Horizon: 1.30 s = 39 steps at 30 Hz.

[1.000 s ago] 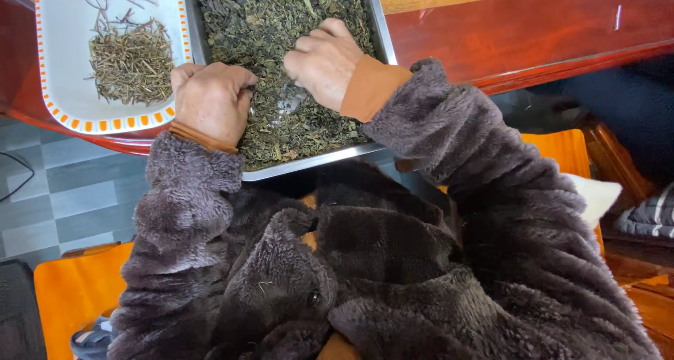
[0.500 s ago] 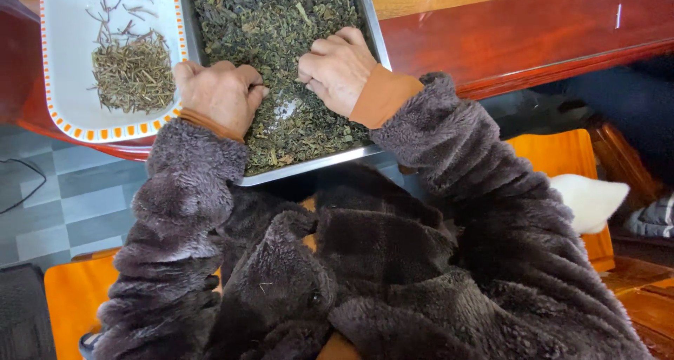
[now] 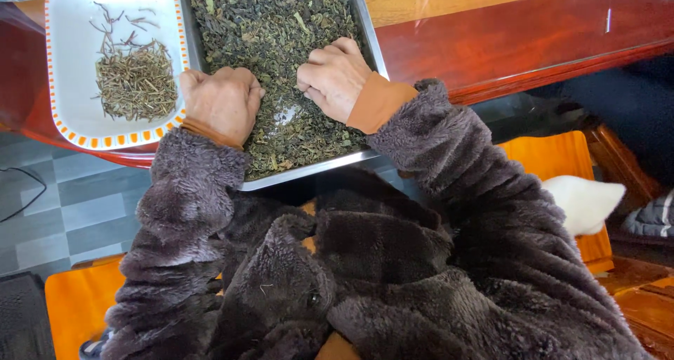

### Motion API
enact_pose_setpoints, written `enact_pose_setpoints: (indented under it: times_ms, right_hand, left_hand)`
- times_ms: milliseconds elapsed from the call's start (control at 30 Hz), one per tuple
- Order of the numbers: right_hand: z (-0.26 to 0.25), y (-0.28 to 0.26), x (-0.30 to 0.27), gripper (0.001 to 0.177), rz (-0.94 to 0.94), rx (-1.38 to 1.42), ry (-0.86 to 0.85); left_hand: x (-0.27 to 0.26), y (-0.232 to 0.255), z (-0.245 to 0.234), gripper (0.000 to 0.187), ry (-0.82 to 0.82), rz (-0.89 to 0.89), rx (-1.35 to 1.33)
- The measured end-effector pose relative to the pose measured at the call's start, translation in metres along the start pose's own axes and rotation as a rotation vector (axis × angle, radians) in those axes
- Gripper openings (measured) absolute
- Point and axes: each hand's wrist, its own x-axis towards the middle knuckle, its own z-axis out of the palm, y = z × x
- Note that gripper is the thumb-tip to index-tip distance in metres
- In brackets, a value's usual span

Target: Sorting through dried tea leaves in a metal tray to remove stems and debris by hand

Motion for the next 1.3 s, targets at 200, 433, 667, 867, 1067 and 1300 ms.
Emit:
enact_pose_setpoints:
  times_ms: [200, 433, 667, 867, 1067, 1300]
  right_hand:
    - [-0.027, -0.016, 0.008, 0.013, 0.015, 0.136, -0.056]
    - [-0.033, -0.02, 0.013, 0.015, 0.004, 0.204, -0.027]
    - [-0.047, -0.037, 0.029, 0.019, 0.043, 0.377, -0.031]
    - [-0.03, -0.041, 0.033, 0.02, 0.014, 0.333, -0.002]
    - [-0.027, -0.04, 0.03, 0.019, -0.057, 0.277, 0.073]
    - [-0.049, -0.04, 0.02, 0.023, -0.021, 0.268, -0.024]
  left_hand:
    - [0.008, 0.007, -0.022, 0.024, -0.107, -0.109, -0.372]
    - [0.006, 0.0, -0.047, 0.014, -0.087, -0.113, -0.881]
    - [0.006, -0.003, -0.038, 0.017, -0.046, 0.015, -0.944]
    - [0.004, -0.003, -0.041, 0.013, -0.064, 0.034, -0.842]
    - [0.004, -0.002, -0.043, 0.008, -0.074, 0.057, -0.84]
    - [0.003, -0.001, -0.041, 0.006, -0.072, 0.071, -0.888]
